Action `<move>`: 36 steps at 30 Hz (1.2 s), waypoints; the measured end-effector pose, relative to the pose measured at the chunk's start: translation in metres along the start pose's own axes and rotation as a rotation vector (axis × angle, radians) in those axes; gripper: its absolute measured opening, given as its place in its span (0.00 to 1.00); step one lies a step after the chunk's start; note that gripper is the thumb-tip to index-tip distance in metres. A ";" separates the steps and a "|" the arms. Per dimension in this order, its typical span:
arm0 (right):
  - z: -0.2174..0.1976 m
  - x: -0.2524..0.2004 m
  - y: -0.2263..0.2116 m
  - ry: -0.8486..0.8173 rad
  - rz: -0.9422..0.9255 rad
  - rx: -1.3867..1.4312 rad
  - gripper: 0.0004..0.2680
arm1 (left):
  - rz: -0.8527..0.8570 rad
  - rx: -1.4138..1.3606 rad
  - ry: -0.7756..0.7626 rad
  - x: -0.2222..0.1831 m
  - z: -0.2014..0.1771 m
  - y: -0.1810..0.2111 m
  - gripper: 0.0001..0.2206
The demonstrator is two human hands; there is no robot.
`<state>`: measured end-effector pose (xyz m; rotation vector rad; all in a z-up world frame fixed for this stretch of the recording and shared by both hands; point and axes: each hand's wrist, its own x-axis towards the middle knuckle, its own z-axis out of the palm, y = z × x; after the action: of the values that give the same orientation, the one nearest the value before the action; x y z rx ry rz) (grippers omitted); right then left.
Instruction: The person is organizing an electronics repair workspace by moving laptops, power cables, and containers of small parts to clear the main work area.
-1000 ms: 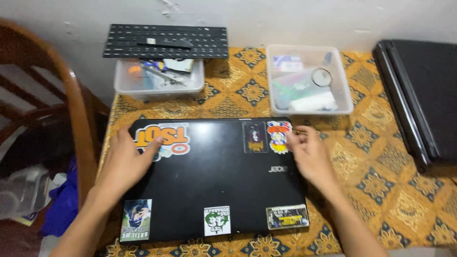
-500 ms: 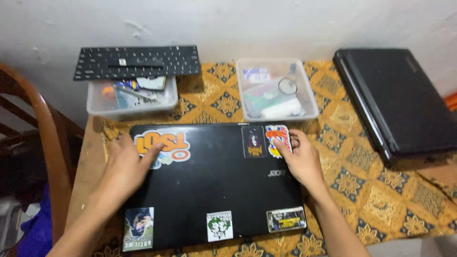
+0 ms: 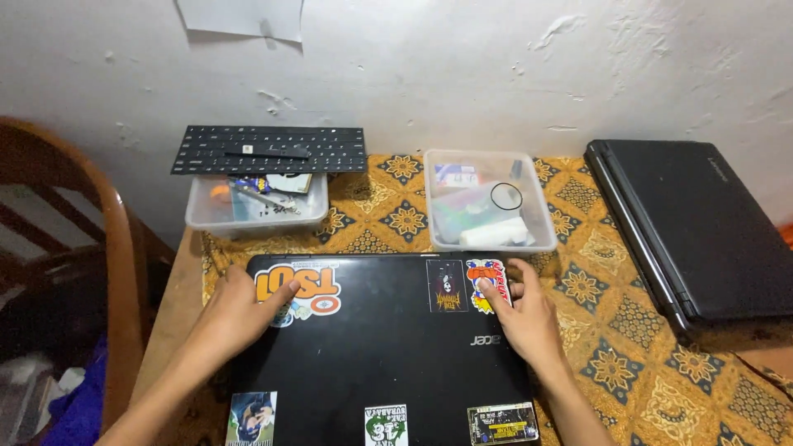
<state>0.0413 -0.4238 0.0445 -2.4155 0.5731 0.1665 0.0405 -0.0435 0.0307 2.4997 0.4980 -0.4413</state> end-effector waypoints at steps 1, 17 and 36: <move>-0.001 -0.002 -0.002 0.009 -0.006 0.011 0.29 | 0.052 -0.035 0.014 0.008 0.004 -0.006 0.31; 0.016 0.010 0.011 0.108 -0.020 -0.186 0.27 | 0.030 -0.201 -0.005 0.033 0.007 -0.018 0.23; 0.008 0.014 0.010 0.032 -0.129 -0.156 0.27 | 0.232 -0.172 0.366 0.020 0.054 -0.084 0.28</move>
<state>0.0497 -0.4314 0.0291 -2.6020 0.4309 0.1215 0.0108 -0.0032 -0.0578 2.4360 0.3579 0.1474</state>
